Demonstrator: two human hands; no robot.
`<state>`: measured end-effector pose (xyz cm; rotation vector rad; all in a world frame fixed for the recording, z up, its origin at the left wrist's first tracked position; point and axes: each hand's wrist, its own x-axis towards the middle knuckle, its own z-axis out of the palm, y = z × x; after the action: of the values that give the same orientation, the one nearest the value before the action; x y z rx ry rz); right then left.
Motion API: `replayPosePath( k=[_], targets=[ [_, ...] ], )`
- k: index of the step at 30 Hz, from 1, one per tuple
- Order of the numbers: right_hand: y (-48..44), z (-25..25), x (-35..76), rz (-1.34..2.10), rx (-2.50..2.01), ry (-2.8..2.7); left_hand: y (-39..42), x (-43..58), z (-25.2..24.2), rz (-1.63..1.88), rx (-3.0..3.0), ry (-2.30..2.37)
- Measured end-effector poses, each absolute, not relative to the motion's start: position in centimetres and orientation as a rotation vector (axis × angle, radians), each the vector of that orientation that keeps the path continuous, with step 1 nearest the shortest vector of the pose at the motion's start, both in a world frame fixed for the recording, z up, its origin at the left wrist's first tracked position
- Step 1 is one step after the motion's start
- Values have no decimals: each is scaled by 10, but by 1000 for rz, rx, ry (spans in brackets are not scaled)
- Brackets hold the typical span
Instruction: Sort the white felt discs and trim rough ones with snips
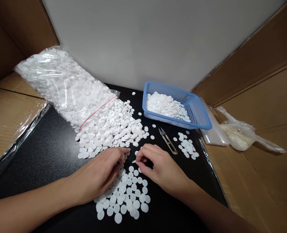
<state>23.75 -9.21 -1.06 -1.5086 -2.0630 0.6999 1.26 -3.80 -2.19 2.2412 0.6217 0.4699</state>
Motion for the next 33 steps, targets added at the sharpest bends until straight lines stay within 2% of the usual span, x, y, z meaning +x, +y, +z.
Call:
replayPosePath(
  k=[2,7,14,18,24,33],
  targets=[
    [-91,-13,240,616,-1453,-2144,-37,12,-23,445,2249,593],
    [-89,-9,253,767,-1519,-2064,-35,13,-19,444,2220,617],
    [-85,-8,264,582,-1699,-1990,-35,12,-20,401,2217,665],
    [-82,-8,268,480,-1733,-1978,-35,17,-23,343,2364,492],
    [-80,-13,264,575,-1766,-2034,-31,27,-19,146,2534,307],
    [-80,-11,261,802,-1774,-1984,-23,20,-5,130,2217,329]
  ],
)
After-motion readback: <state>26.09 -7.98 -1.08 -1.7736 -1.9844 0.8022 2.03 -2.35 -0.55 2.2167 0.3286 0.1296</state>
